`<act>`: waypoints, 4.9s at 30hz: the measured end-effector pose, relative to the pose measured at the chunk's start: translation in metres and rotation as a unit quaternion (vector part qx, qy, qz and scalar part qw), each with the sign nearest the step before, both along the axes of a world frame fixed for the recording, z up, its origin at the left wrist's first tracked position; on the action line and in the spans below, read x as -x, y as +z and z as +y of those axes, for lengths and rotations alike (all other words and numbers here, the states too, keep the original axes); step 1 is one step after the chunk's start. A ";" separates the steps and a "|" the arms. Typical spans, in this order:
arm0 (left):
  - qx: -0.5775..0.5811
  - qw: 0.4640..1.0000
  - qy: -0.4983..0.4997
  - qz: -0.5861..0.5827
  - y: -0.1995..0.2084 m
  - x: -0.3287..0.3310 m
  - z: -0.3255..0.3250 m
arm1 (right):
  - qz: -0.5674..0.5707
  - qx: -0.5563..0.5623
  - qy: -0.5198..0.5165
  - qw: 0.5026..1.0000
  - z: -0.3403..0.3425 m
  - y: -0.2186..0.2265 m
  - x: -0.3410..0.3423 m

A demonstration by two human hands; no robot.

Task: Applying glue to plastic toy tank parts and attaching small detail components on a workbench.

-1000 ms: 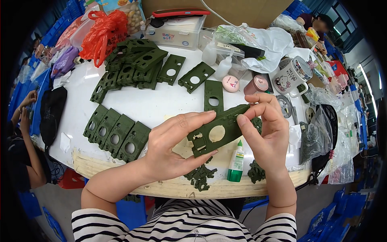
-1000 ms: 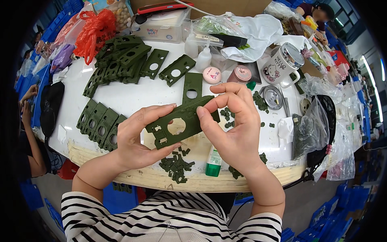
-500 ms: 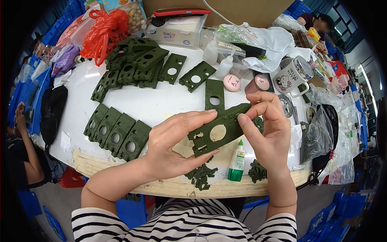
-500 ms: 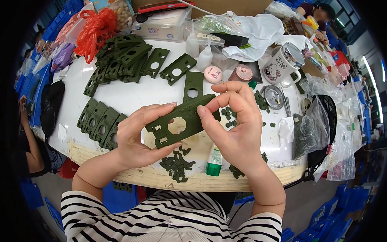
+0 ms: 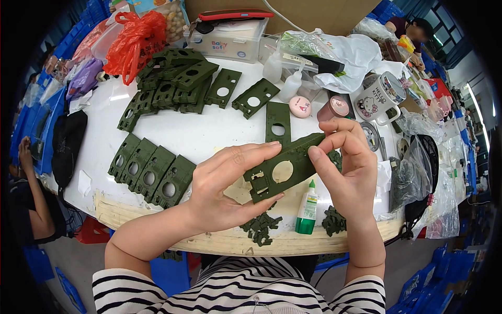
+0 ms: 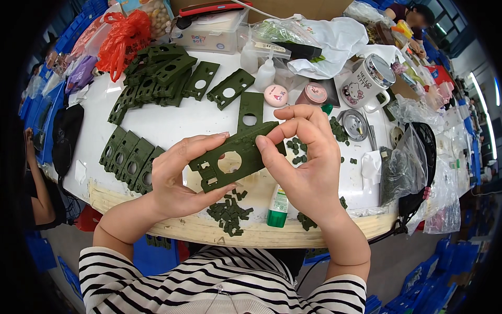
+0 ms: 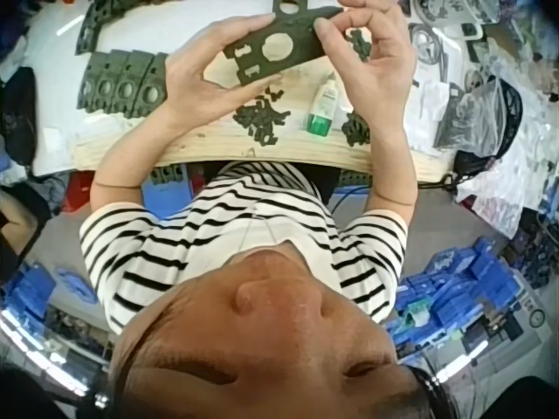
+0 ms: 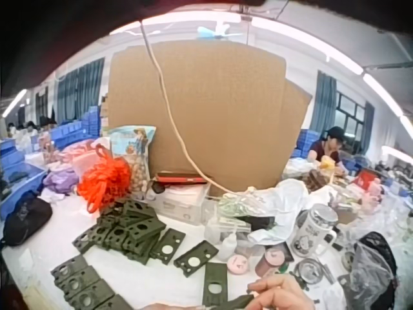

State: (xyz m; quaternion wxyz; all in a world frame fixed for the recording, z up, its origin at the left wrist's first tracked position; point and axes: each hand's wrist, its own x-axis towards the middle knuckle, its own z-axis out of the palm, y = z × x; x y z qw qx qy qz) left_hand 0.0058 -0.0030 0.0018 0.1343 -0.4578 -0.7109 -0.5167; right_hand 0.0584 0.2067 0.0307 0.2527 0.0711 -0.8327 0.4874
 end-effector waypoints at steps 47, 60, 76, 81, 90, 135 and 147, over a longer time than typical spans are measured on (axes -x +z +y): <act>-0.026 1.000 0.010 -0.007 0.001 -0.002 0.003 | 0.079 -0.085 -0.010 0.993 -0.003 0.005 -0.001; -0.032 0.997 0.036 0.067 -0.004 -0.001 0.005 | 0.087 -0.116 -0.055 0.988 -0.009 0.000 -0.002; 0.013 1.000 0.008 0.018 0.004 0.001 -0.004 | 0.127 -0.122 -0.043 0.984 -0.008 -0.001 0.002; -0.065 0.998 0.013 -0.016 -0.002 0.015 -0.008 | 0.095 -0.080 0.033 0.992 -0.014 0.007 -0.014; -0.107 0.993 0.029 -0.029 -0.003 0.028 -0.010 | -0.214 -0.379 0.245 0.866 -0.041 -0.013 -0.034; -0.175 0.891 -0.169 -0.384 0.004 0.011 -0.003 | -0.074 0.177 0.065 0.979 -0.004 0.022 -0.020; -0.164 0.762 -0.280 -0.561 0.008 0.005 -0.001 | -0.108 0.221 0.109 0.963 0.000 0.017 -0.019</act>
